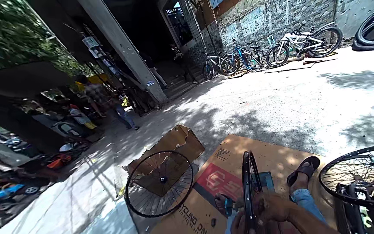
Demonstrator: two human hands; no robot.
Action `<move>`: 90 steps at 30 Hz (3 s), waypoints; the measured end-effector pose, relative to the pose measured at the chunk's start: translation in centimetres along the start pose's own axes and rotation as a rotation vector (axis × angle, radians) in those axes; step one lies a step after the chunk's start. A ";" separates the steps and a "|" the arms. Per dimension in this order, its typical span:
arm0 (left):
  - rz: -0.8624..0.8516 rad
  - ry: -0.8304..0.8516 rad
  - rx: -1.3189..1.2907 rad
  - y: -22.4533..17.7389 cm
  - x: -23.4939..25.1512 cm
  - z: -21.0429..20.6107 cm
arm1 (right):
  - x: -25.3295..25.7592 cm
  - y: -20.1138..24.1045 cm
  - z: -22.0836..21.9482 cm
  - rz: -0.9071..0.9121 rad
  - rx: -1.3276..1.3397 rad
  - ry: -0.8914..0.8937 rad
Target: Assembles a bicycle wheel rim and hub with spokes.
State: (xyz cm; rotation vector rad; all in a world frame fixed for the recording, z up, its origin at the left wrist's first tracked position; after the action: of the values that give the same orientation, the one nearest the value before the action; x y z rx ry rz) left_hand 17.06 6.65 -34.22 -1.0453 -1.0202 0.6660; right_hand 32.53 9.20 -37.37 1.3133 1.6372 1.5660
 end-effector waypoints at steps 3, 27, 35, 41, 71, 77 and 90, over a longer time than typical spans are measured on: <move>0.006 0.003 0.087 0.5 0.3 1.4 | -0.1 0.0 -1.4 0.116 -0.096 -0.461; 0.032 0.127 0.206 -2.2 3.5 0.1 | -7.0 2.2 -1.3 0.610 -1.013 -1.034; 0.187 -0.019 0.107 -1.0 5.5 0.3 | -3.5 -1.8 -1.6 0.464 -0.838 -1.020; 0.129 0.073 0.185 -1.5 5.3 -0.6 | -2.9 -1.7 -0.9 0.500 -0.834 -0.942; 0.028 -0.026 0.182 -1.2 2.7 0.2 | -2.6 1.0 -2.3 0.490 -0.696 -0.692; 0.027 -0.029 0.179 -1.5 3.1 -0.9 | -3.3 1.7 -3.1 0.618 -0.879 -0.984; -0.060 -0.035 0.112 -0.3 0.7 -0.2 | -3.7 1.3 -1.8 0.364 -0.572 -0.238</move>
State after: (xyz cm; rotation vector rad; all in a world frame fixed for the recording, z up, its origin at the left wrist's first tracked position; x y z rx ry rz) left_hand 17.51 7.05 -33.70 -0.9047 -1.0286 0.6864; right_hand 32.83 4.94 -36.68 1.4439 0.7461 1.8164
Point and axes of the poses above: each hand's wrist, its own x-axis towards the middle knuckle, its own z-axis out of the back of the hand, y = z × x, the point moved 7 cm from there along x, towards the middle knuckle
